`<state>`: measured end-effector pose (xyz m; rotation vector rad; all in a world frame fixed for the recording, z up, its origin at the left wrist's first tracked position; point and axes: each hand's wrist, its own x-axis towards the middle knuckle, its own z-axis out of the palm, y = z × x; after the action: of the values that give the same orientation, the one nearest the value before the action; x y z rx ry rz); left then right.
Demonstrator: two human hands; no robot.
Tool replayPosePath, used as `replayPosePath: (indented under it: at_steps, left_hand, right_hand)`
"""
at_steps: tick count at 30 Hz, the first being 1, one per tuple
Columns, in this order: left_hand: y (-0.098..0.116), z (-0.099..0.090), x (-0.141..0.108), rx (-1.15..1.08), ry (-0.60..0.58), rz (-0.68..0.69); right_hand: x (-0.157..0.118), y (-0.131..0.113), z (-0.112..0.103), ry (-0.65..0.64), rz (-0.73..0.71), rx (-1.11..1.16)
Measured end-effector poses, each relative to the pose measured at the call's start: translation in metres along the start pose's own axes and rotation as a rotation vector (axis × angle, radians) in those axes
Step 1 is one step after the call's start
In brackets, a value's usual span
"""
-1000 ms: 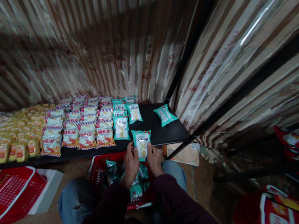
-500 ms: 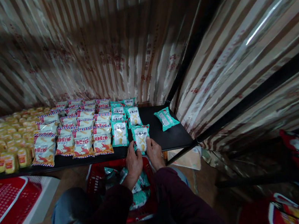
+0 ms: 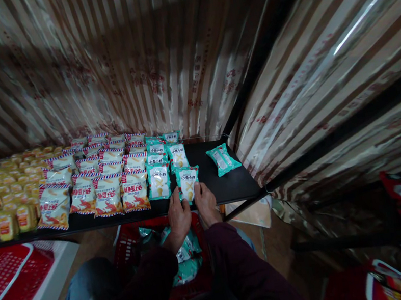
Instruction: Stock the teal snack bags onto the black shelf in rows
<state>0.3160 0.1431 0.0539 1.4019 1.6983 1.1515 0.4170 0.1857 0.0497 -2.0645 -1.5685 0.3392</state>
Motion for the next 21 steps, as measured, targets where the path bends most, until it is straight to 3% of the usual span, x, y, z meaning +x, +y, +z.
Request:
replayPosePath:
  at_steps: [21]
  left_hand:
    - [-0.016, 0.021, 0.022, 0.177, 0.033, 0.284]
  right_hand:
    - [0.038, -0.018, 0.002, -0.088, 0.020, -0.109]
